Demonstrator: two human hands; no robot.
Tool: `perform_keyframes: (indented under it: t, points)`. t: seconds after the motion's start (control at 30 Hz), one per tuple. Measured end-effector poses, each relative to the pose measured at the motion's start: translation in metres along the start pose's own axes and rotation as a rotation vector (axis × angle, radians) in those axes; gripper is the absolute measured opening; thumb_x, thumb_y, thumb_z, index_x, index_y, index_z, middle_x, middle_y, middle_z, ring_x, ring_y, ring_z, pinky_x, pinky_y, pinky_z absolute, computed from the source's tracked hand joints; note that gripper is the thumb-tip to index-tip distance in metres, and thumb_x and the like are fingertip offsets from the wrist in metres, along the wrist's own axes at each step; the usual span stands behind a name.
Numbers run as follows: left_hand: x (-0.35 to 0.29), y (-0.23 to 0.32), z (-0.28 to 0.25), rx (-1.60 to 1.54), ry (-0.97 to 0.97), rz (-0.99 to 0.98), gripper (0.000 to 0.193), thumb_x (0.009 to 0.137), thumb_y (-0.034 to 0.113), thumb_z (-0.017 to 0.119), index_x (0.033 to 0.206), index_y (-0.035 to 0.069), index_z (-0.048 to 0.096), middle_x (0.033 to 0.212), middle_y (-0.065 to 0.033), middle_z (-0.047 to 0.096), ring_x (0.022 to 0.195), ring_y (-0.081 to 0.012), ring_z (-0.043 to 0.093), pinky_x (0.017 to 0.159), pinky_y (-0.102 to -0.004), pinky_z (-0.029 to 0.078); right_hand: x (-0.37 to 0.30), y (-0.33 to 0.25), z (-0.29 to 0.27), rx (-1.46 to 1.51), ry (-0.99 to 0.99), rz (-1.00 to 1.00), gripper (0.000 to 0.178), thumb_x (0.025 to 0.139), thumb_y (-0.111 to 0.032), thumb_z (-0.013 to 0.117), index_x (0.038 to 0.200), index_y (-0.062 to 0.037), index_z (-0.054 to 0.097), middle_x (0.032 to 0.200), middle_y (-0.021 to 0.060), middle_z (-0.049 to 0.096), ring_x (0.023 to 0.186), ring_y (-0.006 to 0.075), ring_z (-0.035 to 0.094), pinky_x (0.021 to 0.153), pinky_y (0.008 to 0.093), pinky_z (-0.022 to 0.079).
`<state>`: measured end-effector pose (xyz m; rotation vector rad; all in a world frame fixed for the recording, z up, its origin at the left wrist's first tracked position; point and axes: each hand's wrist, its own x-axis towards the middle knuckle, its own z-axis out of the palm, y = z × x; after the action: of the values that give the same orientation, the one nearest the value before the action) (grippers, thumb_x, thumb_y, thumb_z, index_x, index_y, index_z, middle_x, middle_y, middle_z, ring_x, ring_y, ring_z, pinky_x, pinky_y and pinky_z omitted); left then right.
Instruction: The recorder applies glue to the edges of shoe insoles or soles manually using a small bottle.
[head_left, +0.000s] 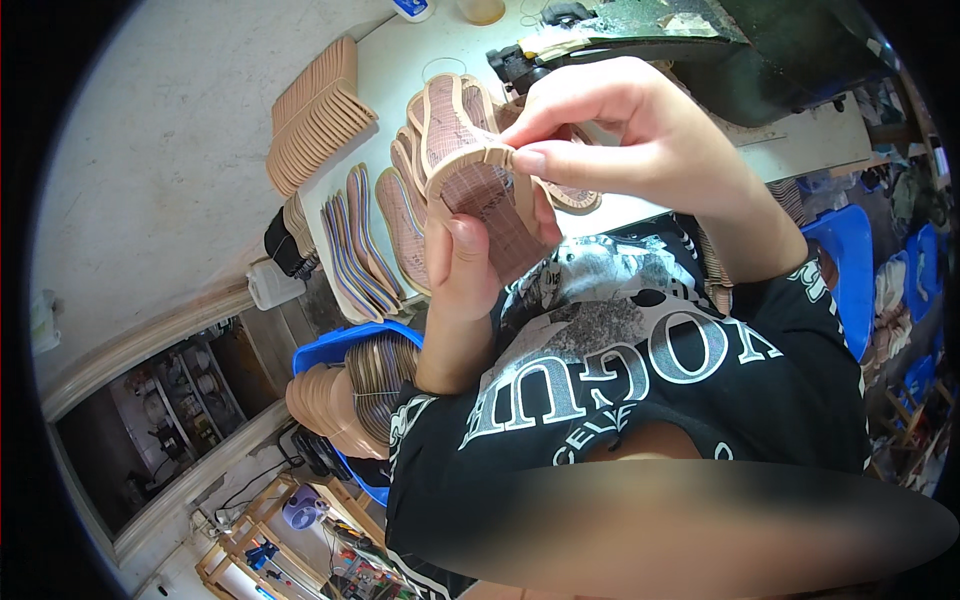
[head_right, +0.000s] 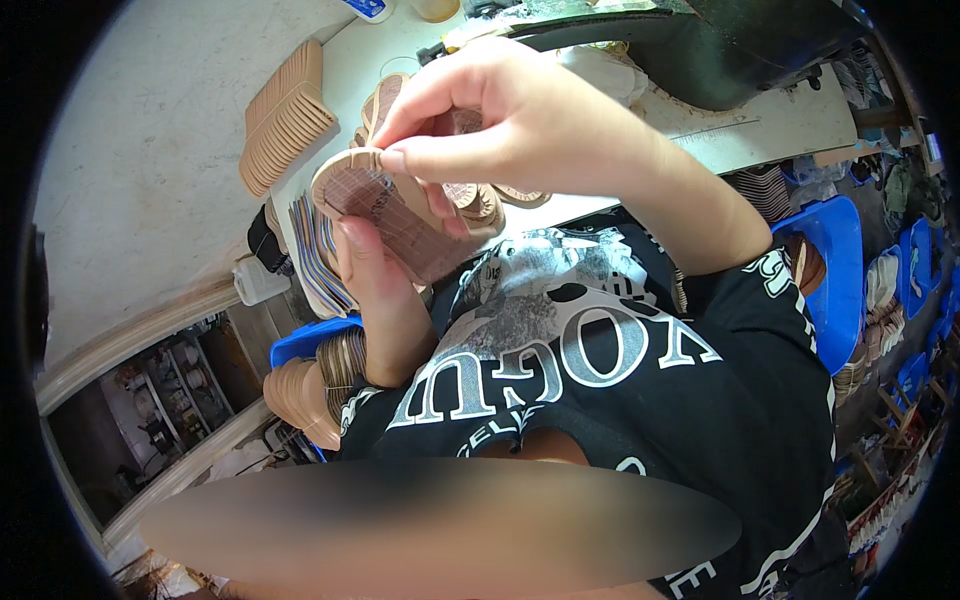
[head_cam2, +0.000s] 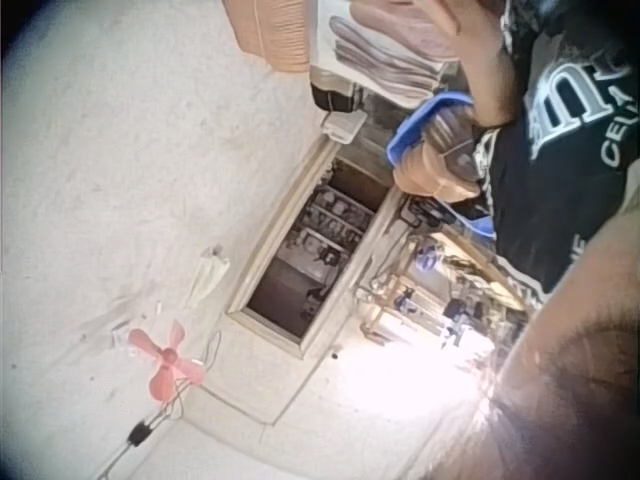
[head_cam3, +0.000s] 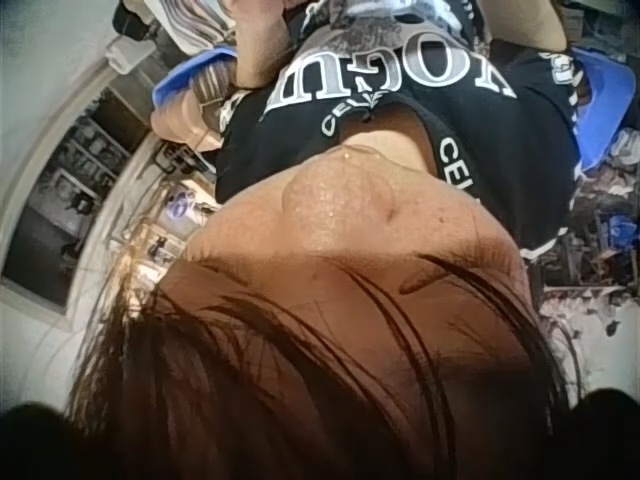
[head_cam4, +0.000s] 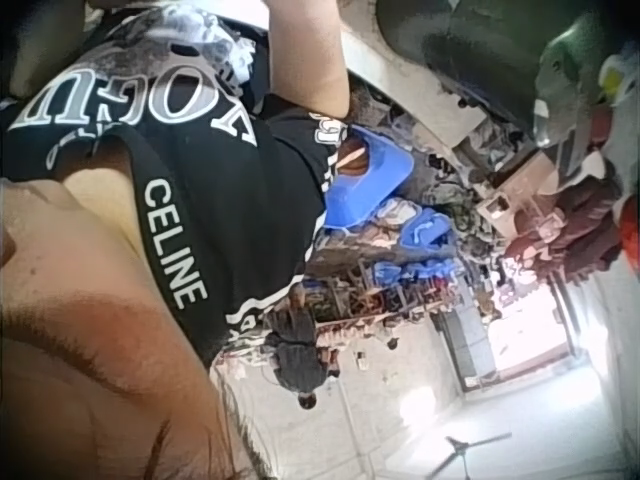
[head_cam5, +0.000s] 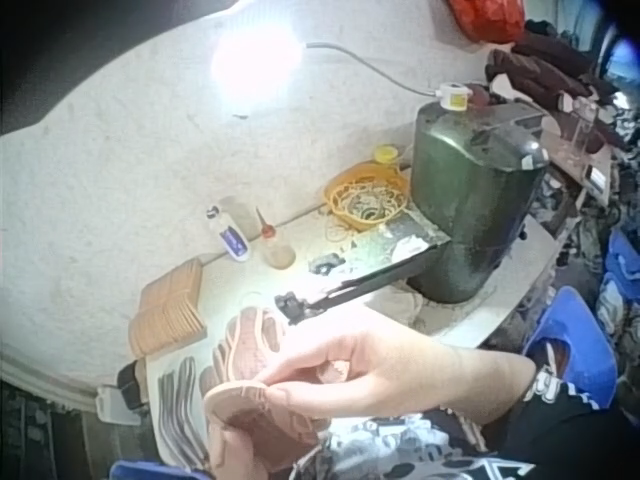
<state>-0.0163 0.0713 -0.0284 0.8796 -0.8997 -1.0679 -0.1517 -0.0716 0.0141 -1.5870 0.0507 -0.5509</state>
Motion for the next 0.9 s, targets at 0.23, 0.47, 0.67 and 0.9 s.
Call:
perform_keyframes:
  t: [0.23, 0.47, 0.67, 0.9]
  points:
    - [0.001, 0.001, -0.008, -0.162, -0.081, -0.002, 0.068, 0.092, 0.056, 0.045, 0.121, -0.005, 0.045, 0.085, -0.0156, 0.061, 0.068, -0.0201, 0.062, 0.059, -0.0299, 0.052, -0.002, 0.004, 0.005, 0.175, 0.019, 0.055, 0.013, 0.085, -0.003, 0.064, 0.096, 0.0032, 0.067, 0.083, 0.0050, 0.064, 0.074, 0.0075, 0.057, 0.064, 0.0225, 0.045]
    - [0.003, -0.004, -0.007, -0.313, -0.091, -0.030, 0.070, 0.093, 0.059, 0.039, 0.120, -0.004, 0.046, 0.081, -0.0172, 0.061, 0.062, -0.0216, 0.062, 0.054, -0.0283, 0.051, -0.002, 0.012, 0.007, 0.184, 0.056, 0.026, 0.014, 0.085, -0.003, 0.066, 0.098, 0.0022, 0.068, 0.084, 0.0034, 0.064, 0.077, 0.0078, 0.058, 0.067, 0.0223, 0.045]
    - [0.002, -0.003, -0.008, -0.310, -0.100, -0.025, 0.069, 0.093, 0.059, 0.038, 0.121, -0.004, 0.046, 0.080, -0.0174, 0.061, 0.062, -0.0216, 0.062, 0.054, -0.0283, 0.051, -0.002, 0.009, 0.007, 0.211, 0.050, 0.033, 0.013, 0.084, -0.003, 0.067, 0.096, 0.0010, 0.069, 0.081, 0.0028, 0.063, 0.074, 0.0078, 0.057, 0.065, 0.0221, 0.044]
    - [0.003, 0.001, -0.005, -0.060, -0.054, 0.021, 0.070, 0.092, 0.059, 0.043, 0.119, -0.005, 0.046, 0.084, -0.0149, 0.061, 0.067, -0.0200, 0.062, 0.060, -0.0289, 0.052, -0.003, 0.013, 0.011, 0.280, 0.058, 0.005, 0.009, 0.084, -0.002, 0.065, 0.093, 0.0022, 0.067, 0.076, 0.0028, 0.060, 0.066, 0.0081, 0.057, 0.056, 0.0222, 0.042]
